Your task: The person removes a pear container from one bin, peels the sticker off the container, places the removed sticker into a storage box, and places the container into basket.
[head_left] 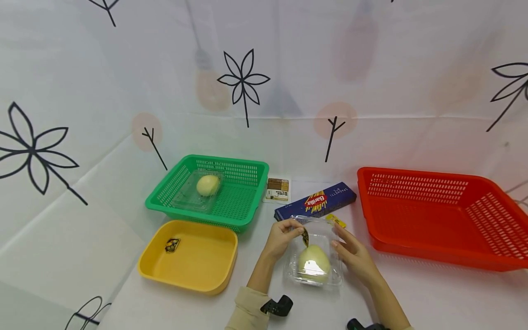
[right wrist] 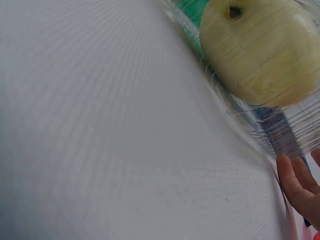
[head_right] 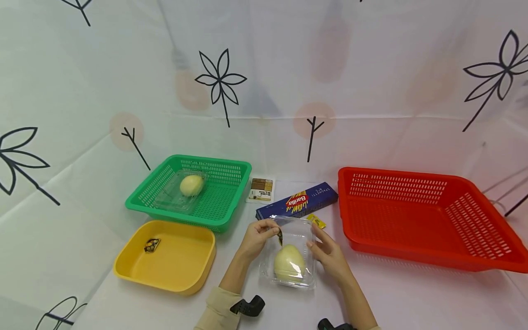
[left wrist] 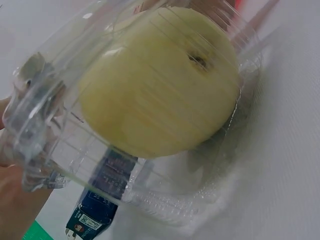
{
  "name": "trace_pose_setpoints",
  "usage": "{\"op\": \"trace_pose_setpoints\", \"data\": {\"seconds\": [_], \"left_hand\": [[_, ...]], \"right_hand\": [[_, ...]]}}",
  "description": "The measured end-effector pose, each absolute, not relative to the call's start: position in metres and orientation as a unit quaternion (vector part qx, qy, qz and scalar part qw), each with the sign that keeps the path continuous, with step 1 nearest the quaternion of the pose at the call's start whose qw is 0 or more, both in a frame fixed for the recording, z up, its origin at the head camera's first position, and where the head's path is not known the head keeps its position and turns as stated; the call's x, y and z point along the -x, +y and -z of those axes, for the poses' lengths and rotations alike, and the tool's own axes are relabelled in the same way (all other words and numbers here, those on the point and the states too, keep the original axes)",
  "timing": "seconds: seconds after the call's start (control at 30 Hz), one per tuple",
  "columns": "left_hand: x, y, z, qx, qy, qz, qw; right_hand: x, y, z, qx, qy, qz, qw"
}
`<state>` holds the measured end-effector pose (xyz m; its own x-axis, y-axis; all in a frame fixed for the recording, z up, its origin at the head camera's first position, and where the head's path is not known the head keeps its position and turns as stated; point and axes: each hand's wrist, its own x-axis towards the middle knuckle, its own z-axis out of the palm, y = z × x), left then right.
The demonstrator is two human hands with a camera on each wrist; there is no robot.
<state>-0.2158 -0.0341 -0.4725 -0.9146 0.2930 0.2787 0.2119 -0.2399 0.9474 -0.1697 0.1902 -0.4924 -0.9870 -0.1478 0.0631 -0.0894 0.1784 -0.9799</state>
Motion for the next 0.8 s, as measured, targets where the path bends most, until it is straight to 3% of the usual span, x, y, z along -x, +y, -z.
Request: {"op": "trace_pose_setpoints", "data": {"seconds": [0.4,0.8], "left_hand": [[0.217,-0.036,0.469,-0.137,0.553,-0.821,0.030],[0.207,-0.042,0.461,-0.153,0.611,-0.775,0.051]], "right_hand": [[0.169,0.189,0.491,0.084,0.765,0.638,0.027],[0.169,0.191,0.490,0.080,0.766,0.637,0.033]]}}
